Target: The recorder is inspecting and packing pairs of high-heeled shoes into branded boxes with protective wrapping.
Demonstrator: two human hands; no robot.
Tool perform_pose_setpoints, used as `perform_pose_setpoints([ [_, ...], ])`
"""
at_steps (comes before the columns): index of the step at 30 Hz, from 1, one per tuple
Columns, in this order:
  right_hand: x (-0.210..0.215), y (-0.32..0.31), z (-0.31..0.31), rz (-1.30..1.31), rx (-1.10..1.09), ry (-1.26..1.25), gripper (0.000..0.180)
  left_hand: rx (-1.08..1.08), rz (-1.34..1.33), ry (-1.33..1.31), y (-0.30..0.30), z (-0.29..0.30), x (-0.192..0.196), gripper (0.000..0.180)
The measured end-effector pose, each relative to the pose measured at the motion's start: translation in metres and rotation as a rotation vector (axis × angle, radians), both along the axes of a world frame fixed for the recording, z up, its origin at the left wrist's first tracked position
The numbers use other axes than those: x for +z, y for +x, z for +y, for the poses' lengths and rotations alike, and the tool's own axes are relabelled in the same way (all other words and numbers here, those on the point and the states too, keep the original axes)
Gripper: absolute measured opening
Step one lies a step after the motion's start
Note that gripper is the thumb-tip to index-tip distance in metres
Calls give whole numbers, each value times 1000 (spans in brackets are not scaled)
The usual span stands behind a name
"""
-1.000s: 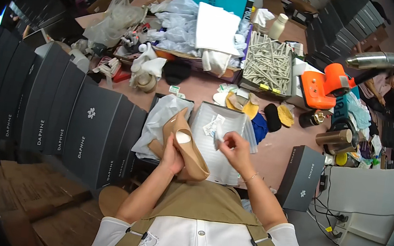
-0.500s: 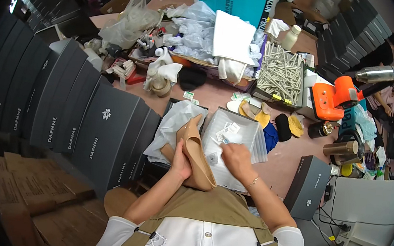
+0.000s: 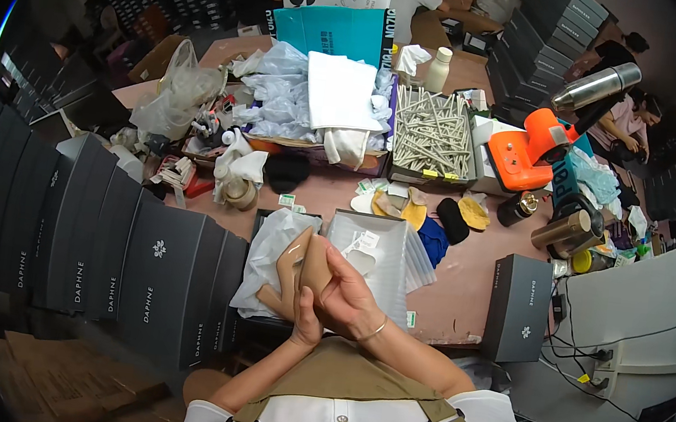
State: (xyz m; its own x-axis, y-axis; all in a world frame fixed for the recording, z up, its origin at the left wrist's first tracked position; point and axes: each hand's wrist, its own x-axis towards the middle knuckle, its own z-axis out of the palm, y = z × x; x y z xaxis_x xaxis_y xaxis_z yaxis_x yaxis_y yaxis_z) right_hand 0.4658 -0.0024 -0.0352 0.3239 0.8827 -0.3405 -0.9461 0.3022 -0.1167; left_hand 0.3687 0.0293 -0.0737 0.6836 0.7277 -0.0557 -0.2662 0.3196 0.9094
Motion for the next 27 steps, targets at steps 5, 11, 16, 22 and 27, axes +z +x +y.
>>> perform_pose_setpoints([
  [5, 28, -5, -38, -426, 169, 11, 71, -151, -10, 653, -6, 23, 63, 63],
  [11, 66, -6, -69, -506, 209, 255, 98, 29, -226, 476, -2, -4, 79, 34],
  [16, 53, 15, -71, -1044, 461, 442, 81, 13, -288, 621, -1, -2, 83, 31],
  [22, 57, -12, -59, -1029, 246, 40, 69, -109, 96, 189, 11, 39, 73, 30],
  [27, 67, 46, -85, -1837, 546, -115, 48, -257, 196, -214, 27, 100, 36, 39],
])
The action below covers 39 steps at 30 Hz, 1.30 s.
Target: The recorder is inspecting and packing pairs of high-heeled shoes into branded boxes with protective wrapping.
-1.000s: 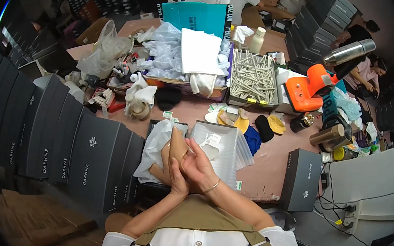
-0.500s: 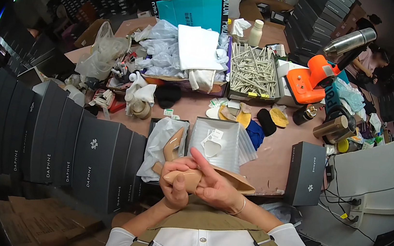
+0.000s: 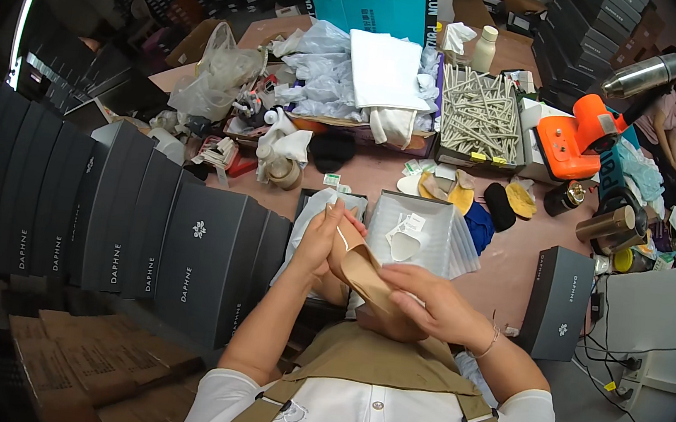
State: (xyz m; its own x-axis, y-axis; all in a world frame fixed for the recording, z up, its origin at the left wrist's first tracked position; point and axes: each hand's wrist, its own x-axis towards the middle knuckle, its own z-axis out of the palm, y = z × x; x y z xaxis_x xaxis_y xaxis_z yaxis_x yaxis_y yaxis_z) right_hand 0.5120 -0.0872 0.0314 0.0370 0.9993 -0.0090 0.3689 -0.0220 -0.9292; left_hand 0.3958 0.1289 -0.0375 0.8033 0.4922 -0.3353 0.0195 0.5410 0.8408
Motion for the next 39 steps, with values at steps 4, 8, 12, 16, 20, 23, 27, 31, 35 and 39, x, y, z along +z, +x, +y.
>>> perform_pose_setpoints([
  [4, -62, 1, 36, -299, 29, 128, 44, -141, 78, -280, 19, 5, -31, 41],
  [8, -105, -21, 59, -530, -203, -100, 46, -56, 103, -346, 23, -9, -69, 37],
  [12, -157, -39, 86, -502, -372, -74, 49, 28, 167, -312, 20, -7, -100, 47],
  [16, -164, -42, 99, -639, -356, -116, 48, 12, 206, -202, 0, 3, -119, 50],
  [20, -156, -41, 96, -688, -237, -196, 43, 47, 248, -211, 0, -3, -93, 45],
  [23, -144, -44, 79, -558, -277, -208, 38, 26, 251, -199, 1, -9, -83, 41],
  [27, -132, -38, 33, -207, -229, -180, 38, -38, 191, -226, -4, -13, -62, 37],
  [31, -105, -31, 34, -245, -193, -67, 38, -96, 150, -257, 0, -5, -60, 36],
  [35, -124, -40, 79, -520, -153, -124, 49, 23, 151, -2, 1, -7, -87, 48],
  [39, -153, -55, 94, -275, -316, -29, 53, -24, 247, -199, -6, -6, -58, 51],
])
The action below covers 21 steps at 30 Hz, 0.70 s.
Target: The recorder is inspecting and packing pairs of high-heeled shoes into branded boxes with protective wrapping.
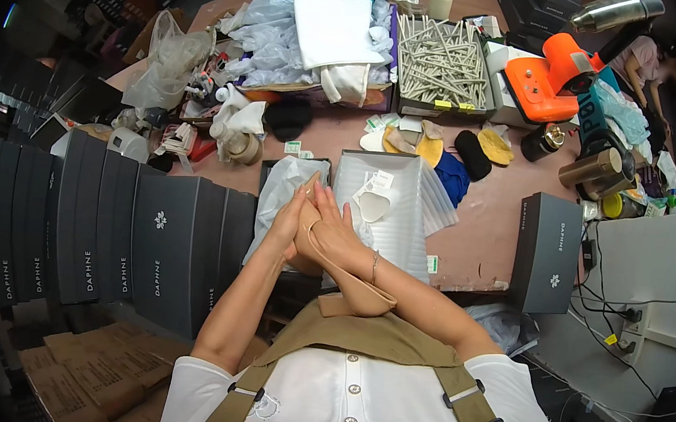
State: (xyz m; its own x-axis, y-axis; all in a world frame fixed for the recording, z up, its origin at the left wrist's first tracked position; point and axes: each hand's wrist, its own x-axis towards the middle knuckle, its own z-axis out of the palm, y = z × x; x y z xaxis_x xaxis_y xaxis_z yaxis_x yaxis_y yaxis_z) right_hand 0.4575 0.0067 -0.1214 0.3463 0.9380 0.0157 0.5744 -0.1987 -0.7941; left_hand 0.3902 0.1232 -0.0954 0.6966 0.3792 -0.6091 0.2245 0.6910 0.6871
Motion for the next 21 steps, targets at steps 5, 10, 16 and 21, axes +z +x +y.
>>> perform_pose_setpoints([
  [5, 24, -2, -20, 68, -65, -17, 50, 93, -61, -68, -13, -27, 12, 55],
  [10, 33, 27, -60, 412, 376, 150, 42, 368, -130, -153, -44, -74, 4, 67],
  [16, -39, 116, -49, -596, 31, -264, 44, 352, -292, -464, -35, -57, 9, 83],
  [21, 41, 96, -61, 167, -173, -95, 36, 456, -299, -504, -60, -86, 21, 78],
])
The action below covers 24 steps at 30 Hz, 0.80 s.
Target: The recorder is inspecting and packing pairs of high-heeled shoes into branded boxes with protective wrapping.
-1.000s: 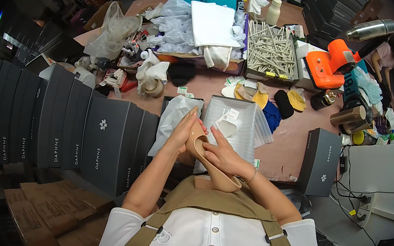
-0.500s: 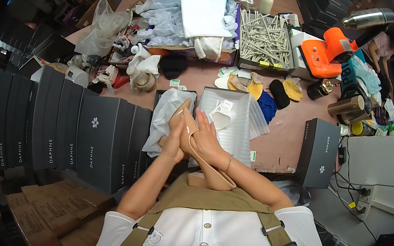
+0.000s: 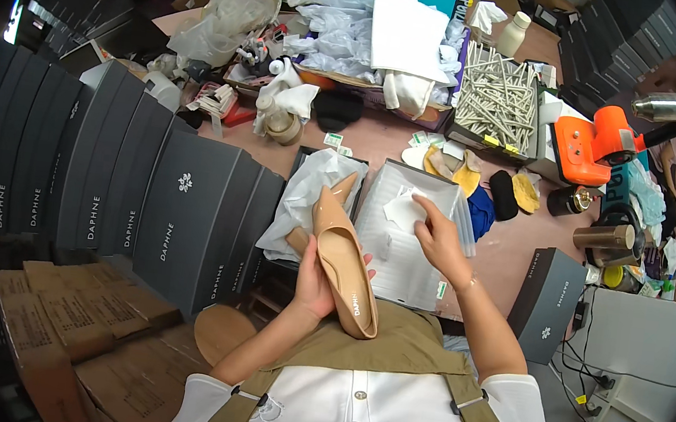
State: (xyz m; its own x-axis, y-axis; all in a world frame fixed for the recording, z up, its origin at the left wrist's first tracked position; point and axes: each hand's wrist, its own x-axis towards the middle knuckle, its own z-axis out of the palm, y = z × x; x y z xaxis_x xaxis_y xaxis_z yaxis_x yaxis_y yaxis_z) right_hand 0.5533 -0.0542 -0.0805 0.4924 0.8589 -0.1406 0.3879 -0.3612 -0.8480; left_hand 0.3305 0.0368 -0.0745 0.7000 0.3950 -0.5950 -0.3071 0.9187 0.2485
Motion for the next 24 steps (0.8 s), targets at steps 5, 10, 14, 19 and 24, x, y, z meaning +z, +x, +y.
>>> perform_pose_setpoints([
  [5, 45, -58, -11, 867, 37, 139, 23, 39, 80, 229, 24, 8, 5, 64],
  [10, 42, -70, -10, -477, 257, 202, 50, 9, 74, 172, 23, 4, 0, 64],
  [14, 40, -92, -9, -798, 473, 264, 30, -89, 33, 99, 17, 8, -19, 67],
  [19, 23, -83, 10, -818, 555, 175, 14, -13, 129, 201, 17, 5, -21, 63],
  [24, -7, -93, 33, -667, 444, 200, 9, -38, 75, 132, 7, 7, -19, 64],
])
